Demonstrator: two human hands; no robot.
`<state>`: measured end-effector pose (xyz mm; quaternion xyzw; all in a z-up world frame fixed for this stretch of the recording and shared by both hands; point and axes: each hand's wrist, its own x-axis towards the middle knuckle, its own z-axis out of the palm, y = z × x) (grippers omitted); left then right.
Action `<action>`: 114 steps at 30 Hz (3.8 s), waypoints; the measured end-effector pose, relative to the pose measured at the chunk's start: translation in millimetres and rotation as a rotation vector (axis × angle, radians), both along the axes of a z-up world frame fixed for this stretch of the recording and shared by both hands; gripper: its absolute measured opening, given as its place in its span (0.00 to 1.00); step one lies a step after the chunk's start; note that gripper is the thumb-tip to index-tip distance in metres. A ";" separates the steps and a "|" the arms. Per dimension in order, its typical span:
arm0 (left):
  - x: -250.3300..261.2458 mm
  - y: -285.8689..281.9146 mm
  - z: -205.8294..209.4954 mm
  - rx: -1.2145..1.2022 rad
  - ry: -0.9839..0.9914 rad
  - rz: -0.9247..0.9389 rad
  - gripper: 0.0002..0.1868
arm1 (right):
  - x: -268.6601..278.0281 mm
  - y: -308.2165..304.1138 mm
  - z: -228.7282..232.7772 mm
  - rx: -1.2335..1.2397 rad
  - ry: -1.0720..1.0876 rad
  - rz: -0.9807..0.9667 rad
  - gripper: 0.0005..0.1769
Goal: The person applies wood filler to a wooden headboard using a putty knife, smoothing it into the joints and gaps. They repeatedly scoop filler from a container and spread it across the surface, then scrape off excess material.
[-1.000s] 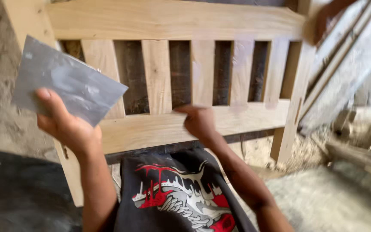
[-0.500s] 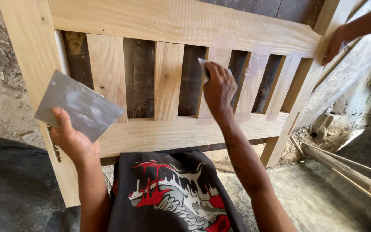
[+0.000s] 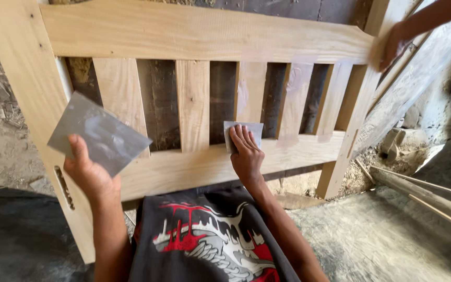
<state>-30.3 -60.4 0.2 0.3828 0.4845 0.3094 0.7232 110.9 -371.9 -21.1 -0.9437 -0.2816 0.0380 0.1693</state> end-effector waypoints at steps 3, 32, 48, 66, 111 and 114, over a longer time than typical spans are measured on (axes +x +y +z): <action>-11.3 -14.5 4.3 -0.050 -0.066 -0.065 0.27 | -22.8 -16.3 49.5 -0.139 0.196 -0.064 0.27; -119.1 -86.4 42.7 -0.163 -0.254 0.253 0.26 | 102.4 119.7 54.0 -1.072 -0.160 1.312 0.11; -30.8 -139.3 95.0 -0.235 -0.389 -0.023 0.22 | -67.3 11.3 119.9 0.374 0.345 0.297 0.11; 25.6 -109.8 71.7 0.244 0.079 -0.181 0.22 | -34.2 16.5 128.9 0.221 0.304 0.512 0.23; -19.6 -47.3 8.9 -0.050 -0.009 0.067 0.24 | 193.7 49.5 39.7 0.053 -0.009 -0.033 0.25; -22.4 -41.3 6.9 -0.044 -0.010 0.070 0.24 | 200.9 59.5 25.5 0.057 -0.050 0.035 0.22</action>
